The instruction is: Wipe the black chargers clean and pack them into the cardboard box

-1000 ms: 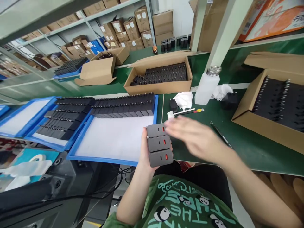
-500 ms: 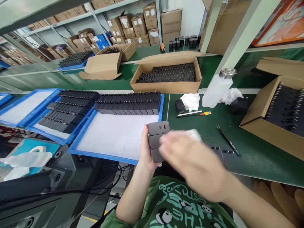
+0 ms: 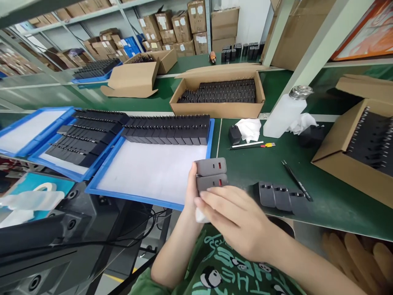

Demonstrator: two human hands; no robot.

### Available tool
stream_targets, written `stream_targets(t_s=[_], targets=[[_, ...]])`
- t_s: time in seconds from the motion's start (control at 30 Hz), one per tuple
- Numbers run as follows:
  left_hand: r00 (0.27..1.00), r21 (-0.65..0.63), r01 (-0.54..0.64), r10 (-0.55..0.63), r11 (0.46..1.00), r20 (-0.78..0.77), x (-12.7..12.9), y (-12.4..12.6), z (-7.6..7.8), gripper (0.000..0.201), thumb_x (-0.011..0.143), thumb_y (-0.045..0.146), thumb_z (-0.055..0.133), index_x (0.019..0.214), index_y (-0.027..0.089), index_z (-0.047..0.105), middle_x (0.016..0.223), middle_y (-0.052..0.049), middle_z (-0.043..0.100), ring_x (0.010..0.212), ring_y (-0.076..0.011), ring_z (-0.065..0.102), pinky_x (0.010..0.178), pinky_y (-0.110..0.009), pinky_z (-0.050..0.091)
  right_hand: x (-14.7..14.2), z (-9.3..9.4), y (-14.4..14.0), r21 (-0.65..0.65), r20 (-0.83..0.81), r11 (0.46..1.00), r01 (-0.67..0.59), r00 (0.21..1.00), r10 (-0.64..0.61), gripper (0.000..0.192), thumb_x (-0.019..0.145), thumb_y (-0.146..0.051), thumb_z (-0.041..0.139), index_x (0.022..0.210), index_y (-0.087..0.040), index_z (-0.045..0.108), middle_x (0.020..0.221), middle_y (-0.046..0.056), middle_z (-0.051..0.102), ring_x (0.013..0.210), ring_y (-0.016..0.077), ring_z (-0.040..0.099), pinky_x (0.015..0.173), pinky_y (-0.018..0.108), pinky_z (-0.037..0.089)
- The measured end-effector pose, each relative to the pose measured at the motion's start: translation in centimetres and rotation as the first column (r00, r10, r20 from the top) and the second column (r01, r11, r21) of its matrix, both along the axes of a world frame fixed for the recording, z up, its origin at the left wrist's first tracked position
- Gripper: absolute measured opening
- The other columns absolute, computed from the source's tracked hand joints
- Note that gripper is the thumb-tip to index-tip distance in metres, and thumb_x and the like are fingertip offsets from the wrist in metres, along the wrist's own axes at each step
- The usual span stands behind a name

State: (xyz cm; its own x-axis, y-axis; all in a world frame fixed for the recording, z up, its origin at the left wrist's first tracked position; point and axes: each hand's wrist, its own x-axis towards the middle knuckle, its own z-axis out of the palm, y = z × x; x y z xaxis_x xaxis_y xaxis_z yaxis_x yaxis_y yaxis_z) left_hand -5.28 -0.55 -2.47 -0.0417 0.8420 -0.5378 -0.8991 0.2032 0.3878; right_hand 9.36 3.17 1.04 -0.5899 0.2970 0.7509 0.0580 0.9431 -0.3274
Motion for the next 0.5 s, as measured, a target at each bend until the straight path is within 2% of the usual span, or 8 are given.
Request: stream_targets(t_s=[0.03, 0.07, 0.13, 0.2, 0.27, 0.33, 0.43, 0.5], targets=[[1.000, 0.004, -0.005, 0.005, 1.000, -0.001, -0.2, -0.1, 0.1, 0.062, 0.084, 0.072, 0.054, 0.089, 0.012, 0.067, 0.074, -0.006, 0.068, 0.067, -0.0171, 0.065, 0.067, -0.028, 0.053, -0.1, -0.7, 0.1, 0.045, 0.025, 0.998, -0.032, 0.999, 0.030, 0.026, 0.097, -0.008, 0.045, 0.107, -0.010, 0.068, 0.105, 0.009, 0.073, 0.103, 0.0191, 0.067, 0.087, 0.032, 0.058], [1.000, 0.007, -0.011, 0.011, 1.000, -0.004, -0.4, -0.1, 0.2, 0.062, 0.083, 0.073, 0.054, 0.089, 0.012, 0.067, 0.074, -0.006, 0.067, 0.066, -0.0172, 0.065, 0.065, -0.028, 0.053, 0.1, -1.3, 0.5, 0.079, 0.043, 0.997, -0.013, 0.999, 0.010, 0.027, 0.096, -0.006, 0.044, 0.109, -0.010, 0.067, 0.107, 0.011, 0.073, 0.102, 0.0209, 0.066, 0.085, 0.035, 0.057], [1.000, 0.020, -0.005, 0.005, 1.000, -0.022, -0.7, -0.3, 0.3, 0.064, 0.079, 0.075, 0.056, 0.092, 0.013, 0.067, 0.072, -0.006, 0.067, 0.061, -0.0184, 0.064, 0.057, -0.029, 0.052, 0.9, -2.0, 1.6, 0.099, 0.075, 0.990, 0.103, 0.991, -0.111, 0.028, 0.092, -0.003, 0.046, 0.109, -0.012, 0.067, 0.102, 0.011, 0.071, 0.093, 0.0222, 0.066, 0.076, 0.037, 0.056], [0.999, 0.042, 0.019, -0.017, 0.999, -0.050, -0.9, -0.4, 0.3, 0.066, 0.074, 0.077, 0.060, 0.092, 0.014, 0.067, 0.070, -0.006, 0.066, 0.057, -0.0196, 0.063, 0.051, -0.030, 0.050, 1.4, -1.6, 2.1, 0.042, 0.041, 0.972, 0.233, 0.971, -0.235, 0.030, 0.088, 0.001, 0.050, 0.105, -0.016, 0.067, 0.094, 0.010, 0.068, 0.082, 0.0204, 0.064, 0.069, 0.035, 0.053], [0.997, 0.057, 0.004, 0.000, 0.998, -0.073, -0.8, -0.4, 0.3, 0.065, 0.071, 0.077, 0.062, 0.090, 0.015, 0.067, 0.071, -0.006, 0.066, 0.057, -0.0196, 0.063, 0.052, -0.030, 0.052, 1.0, -0.5, 1.5, -0.091, -0.055, 0.950, 0.298, 0.951, -0.303, 0.030, 0.085, 0.003, 0.051, 0.101, -0.018, 0.065, 0.092, 0.008, 0.065, 0.082, 0.0191, 0.064, 0.072, 0.033, 0.053], [0.997, 0.044, -0.033, 0.036, 0.998, -0.072, -0.6, -0.4, 0.3, 0.062, 0.075, 0.075, 0.061, 0.089, 0.015, 0.067, 0.075, -0.007, 0.068, 0.064, -0.0194, 0.065, 0.059, -0.030, 0.054, 0.0, 0.2, 0.3, -0.167, -0.081, 0.959, 0.227, 0.967, -0.243, 0.028, 0.085, 0.003, 0.050, 0.094, -0.019, 0.063, 0.094, 0.007, 0.065, 0.086, 0.0185, 0.064, 0.076, 0.032, 0.054], [0.997, -0.001, -0.037, 0.037, 0.999, -0.066, -0.6, -0.4, 0.3, 0.063, 0.079, 0.075, 0.055, 0.087, 0.013, 0.066, 0.074, -0.008, 0.068, 0.064, -0.0178, 0.065, 0.058, -0.028, 0.053, -1.2, -0.6, -0.3, -0.103, -0.034, 0.995, 0.010, 0.999, -0.014, 0.024, 0.086, 0.001, 0.047, 0.084, -0.019, 0.060, 0.090, 0.007, 0.066, 0.085, 0.0178, 0.063, 0.076, 0.032, 0.055], [0.997, -0.011, -0.017, 0.016, 1.000, -0.078, -0.8, -0.5, 0.3, 0.065, 0.077, 0.076, 0.056, 0.088, 0.014, 0.066, 0.071, -0.007, 0.067, 0.057, -0.0177, 0.063, 0.051, -0.028, 0.050, -0.7, -2.2, 1.3, -0.064, 0.040, 0.997, 0.045, 0.998, -0.042, 0.023, 0.086, -0.001, 0.046, 0.081, -0.018, 0.060, 0.088, 0.007, 0.066, 0.083, 0.0185, 0.062, 0.074, 0.034, 0.056]])
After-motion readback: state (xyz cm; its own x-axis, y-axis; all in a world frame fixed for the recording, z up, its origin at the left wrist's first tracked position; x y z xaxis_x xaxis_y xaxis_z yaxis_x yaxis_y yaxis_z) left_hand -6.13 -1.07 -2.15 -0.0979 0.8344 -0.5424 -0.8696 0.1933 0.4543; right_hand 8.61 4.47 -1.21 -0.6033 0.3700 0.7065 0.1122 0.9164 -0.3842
